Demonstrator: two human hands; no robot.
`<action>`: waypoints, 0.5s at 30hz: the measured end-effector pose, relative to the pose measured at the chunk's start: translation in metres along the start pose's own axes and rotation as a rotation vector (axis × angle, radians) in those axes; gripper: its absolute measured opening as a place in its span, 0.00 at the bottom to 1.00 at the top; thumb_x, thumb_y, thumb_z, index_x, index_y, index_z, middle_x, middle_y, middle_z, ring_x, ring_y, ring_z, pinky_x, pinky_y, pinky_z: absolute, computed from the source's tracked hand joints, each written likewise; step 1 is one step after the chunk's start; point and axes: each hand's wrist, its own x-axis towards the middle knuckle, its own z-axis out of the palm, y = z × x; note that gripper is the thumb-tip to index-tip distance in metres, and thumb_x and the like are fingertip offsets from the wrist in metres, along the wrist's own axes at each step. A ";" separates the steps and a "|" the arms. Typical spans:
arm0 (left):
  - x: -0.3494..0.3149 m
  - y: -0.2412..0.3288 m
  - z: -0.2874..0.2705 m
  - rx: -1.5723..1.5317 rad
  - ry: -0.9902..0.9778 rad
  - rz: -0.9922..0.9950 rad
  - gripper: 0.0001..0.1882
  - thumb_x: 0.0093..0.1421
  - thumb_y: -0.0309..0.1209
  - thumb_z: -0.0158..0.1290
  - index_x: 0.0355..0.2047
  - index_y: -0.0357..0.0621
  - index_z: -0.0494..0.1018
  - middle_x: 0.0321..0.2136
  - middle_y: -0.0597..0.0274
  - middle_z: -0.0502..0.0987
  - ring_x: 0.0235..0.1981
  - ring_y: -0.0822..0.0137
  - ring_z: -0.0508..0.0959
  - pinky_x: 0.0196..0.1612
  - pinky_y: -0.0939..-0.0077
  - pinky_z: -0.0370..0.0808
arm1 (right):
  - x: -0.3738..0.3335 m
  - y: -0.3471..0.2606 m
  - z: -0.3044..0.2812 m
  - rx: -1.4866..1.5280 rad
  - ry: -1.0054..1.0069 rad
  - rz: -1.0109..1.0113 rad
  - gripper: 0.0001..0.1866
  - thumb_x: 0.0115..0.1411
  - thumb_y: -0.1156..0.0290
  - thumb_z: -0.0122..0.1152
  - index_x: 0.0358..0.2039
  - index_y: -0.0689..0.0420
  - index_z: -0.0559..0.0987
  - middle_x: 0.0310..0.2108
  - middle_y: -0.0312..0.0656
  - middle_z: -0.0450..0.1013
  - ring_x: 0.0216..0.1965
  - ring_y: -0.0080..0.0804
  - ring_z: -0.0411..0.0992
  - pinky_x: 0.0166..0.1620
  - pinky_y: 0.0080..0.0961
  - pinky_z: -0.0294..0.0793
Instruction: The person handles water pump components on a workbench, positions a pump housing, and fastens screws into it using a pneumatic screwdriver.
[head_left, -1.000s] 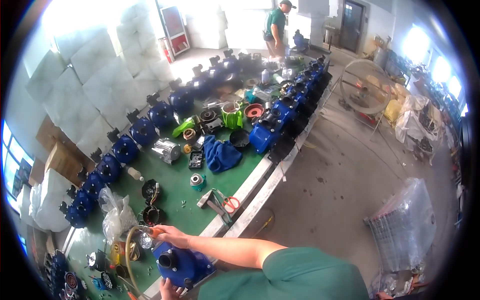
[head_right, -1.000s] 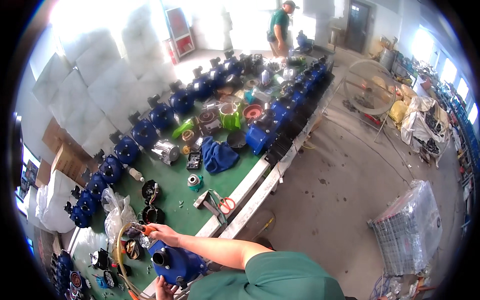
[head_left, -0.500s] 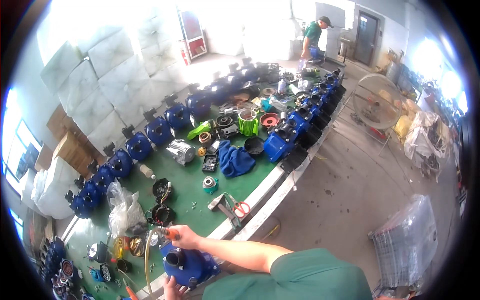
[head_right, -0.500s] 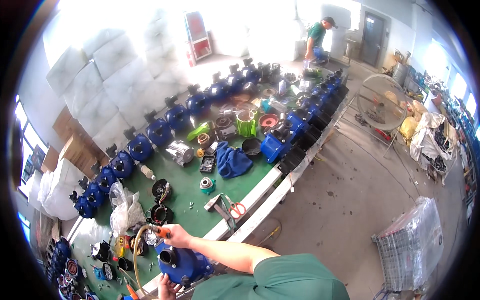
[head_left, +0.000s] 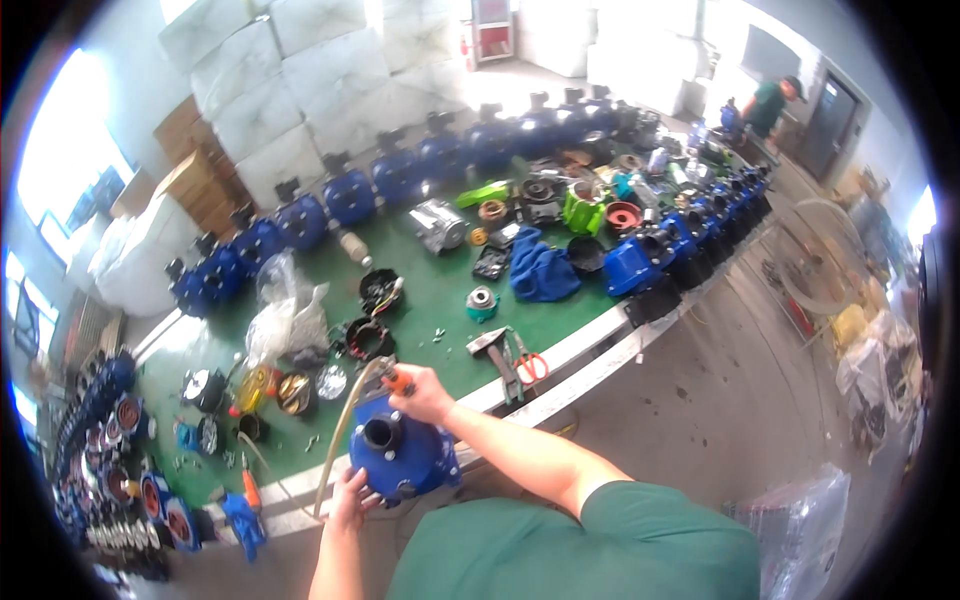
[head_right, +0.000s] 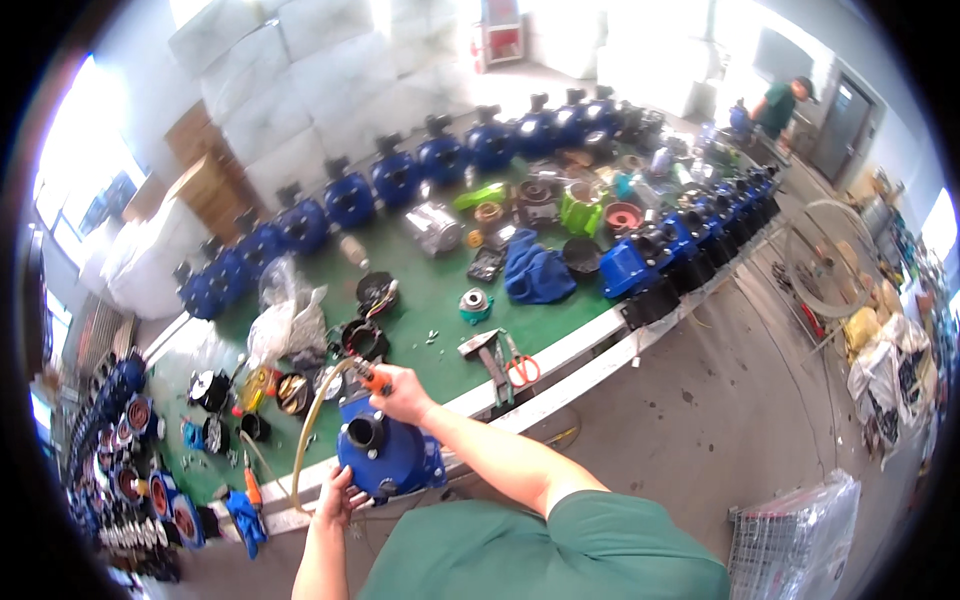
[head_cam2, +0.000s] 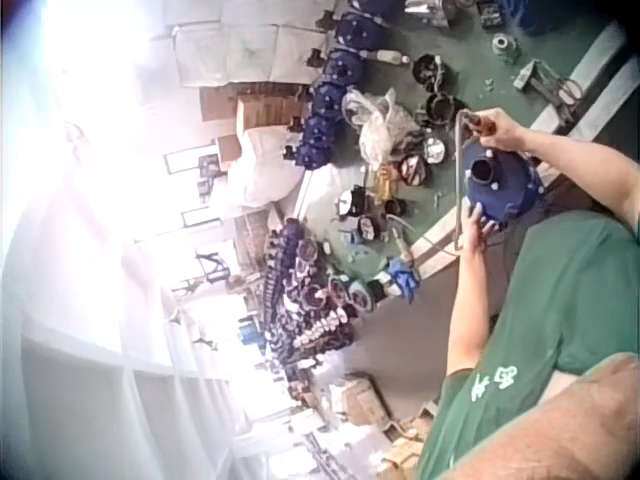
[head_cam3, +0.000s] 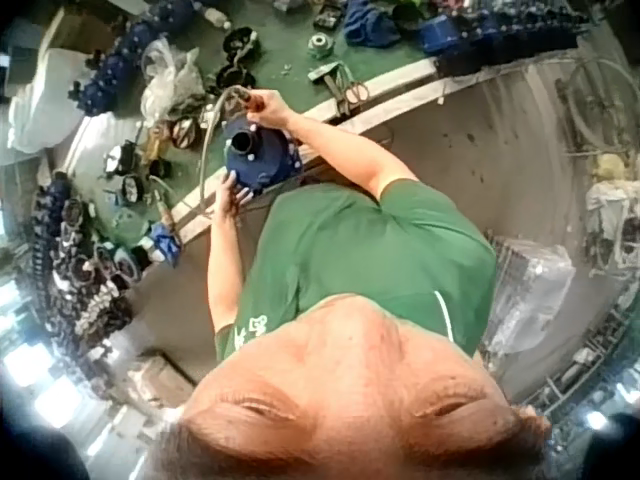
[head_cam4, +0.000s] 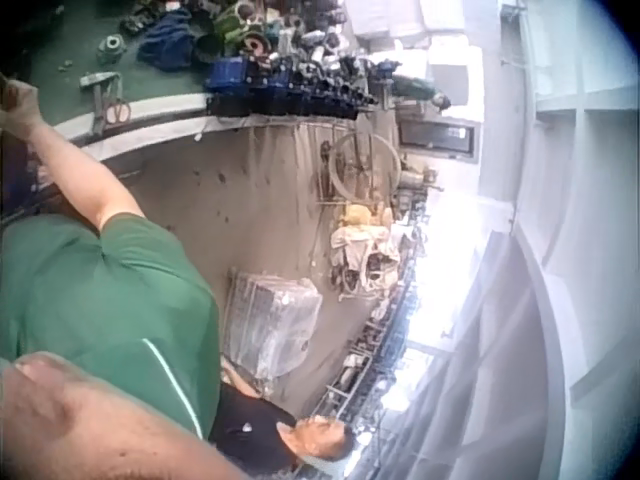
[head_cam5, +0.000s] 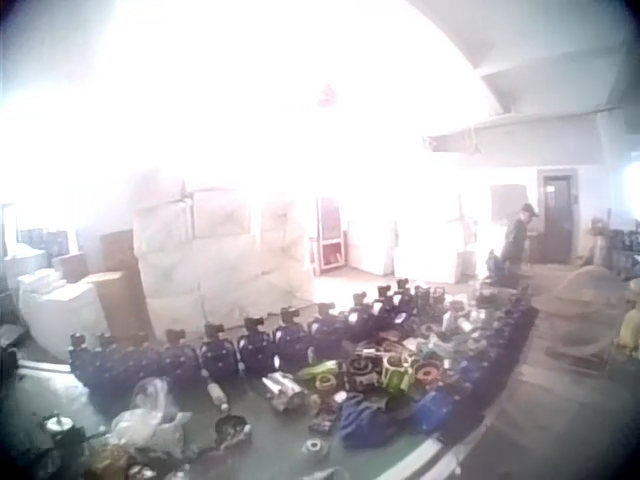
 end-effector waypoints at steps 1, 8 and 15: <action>-0.001 0.000 0.000 0.009 0.011 -0.002 0.28 0.65 0.43 0.55 0.62 0.52 0.62 0.49 0.65 0.75 0.44 0.63 0.79 0.43 0.58 0.80 | 0.000 -0.002 0.000 0.032 -0.041 0.050 0.14 0.50 0.79 0.64 0.40 0.62 0.79 0.30 0.35 0.75 0.34 0.17 0.70 0.40 0.21 0.74; -0.001 -0.003 0.004 -0.004 0.002 -0.001 0.31 0.64 0.43 0.58 0.63 0.49 0.62 0.49 0.62 0.74 0.44 0.62 0.77 0.39 0.65 0.77 | -0.005 0.009 0.002 0.135 0.047 0.167 0.11 0.50 0.80 0.65 0.36 0.61 0.78 0.27 0.32 0.75 0.30 0.17 0.72 0.38 0.20 0.75; -0.003 -0.006 -0.001 -0.020 -0.034 0.008 0.40 0.61 0.45 0.62 0.67 0.45 0.57 0.56 0.55 0.70 0.54 0.55 0.72 0.50 0.59 0.75 | -0.009 0.004 0.009 0.064 0.036 0.139 0.10 0.49 0.80 0.65 0.34 0.60 0.77 0.28 0.33 0.76 0.31 0.19 0.74 0.38 0.22 0.76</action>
